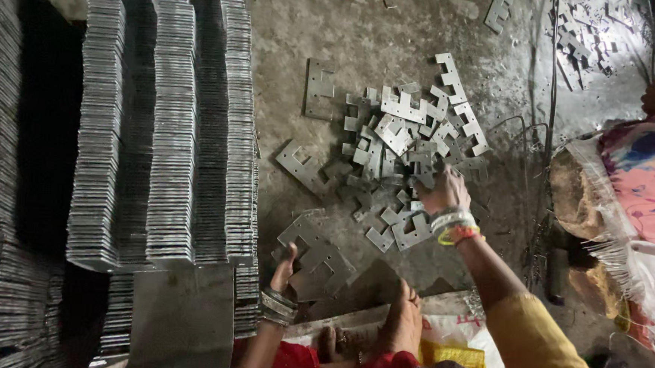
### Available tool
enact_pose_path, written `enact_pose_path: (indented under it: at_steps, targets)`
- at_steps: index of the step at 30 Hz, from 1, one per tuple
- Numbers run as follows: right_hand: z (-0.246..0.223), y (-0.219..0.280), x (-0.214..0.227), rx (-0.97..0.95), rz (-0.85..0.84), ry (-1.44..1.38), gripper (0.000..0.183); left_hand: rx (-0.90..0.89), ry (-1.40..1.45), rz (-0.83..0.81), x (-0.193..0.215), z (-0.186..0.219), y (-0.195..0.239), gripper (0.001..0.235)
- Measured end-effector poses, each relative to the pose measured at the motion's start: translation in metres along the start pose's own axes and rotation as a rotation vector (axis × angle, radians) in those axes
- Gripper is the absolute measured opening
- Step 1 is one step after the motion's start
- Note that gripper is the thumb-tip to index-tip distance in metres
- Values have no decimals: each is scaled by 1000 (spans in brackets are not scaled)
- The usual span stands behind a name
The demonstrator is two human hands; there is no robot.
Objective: The person picks up metal plates from the floor, aligns them together by hand, and places them onto large stacks.
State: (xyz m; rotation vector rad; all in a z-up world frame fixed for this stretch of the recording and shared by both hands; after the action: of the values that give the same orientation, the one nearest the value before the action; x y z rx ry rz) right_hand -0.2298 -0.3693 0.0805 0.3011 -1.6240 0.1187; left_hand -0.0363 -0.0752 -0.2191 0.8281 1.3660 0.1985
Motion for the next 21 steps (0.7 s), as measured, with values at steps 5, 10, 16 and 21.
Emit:
enact_pose_path:
  at_steps: [5, 10, 16, 21]
  targets:
    - [66, -41, -60, -44, 71, -162, 59, 53, 4, 32, -7, 5, -3, 72]
    - [68, -31, -58, -94, -61, -657, 39, 161, -6, -37, -36, 8, 20, 75]
    - [-49, 65, 8, 650, 118, -356, 14, 84, -10, -43, -25, 4, 18, 71]
    - [-76, 130, 23, 1228, 361, -66, 28, 185, -43, -86, -45, 6, 39, 77]
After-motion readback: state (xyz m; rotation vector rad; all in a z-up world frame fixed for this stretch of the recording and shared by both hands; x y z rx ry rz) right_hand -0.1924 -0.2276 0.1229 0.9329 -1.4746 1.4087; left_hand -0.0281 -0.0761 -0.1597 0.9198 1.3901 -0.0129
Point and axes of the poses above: each hand's wrist, its own y-axis away from the middle knuckle, its own x-axis out of the back of the hand, z = x × y, the point moved 2 cm from there along -y, towards the middle knuckle, and after that the axes turned 11 degrees about x, right-handed, at the moved point
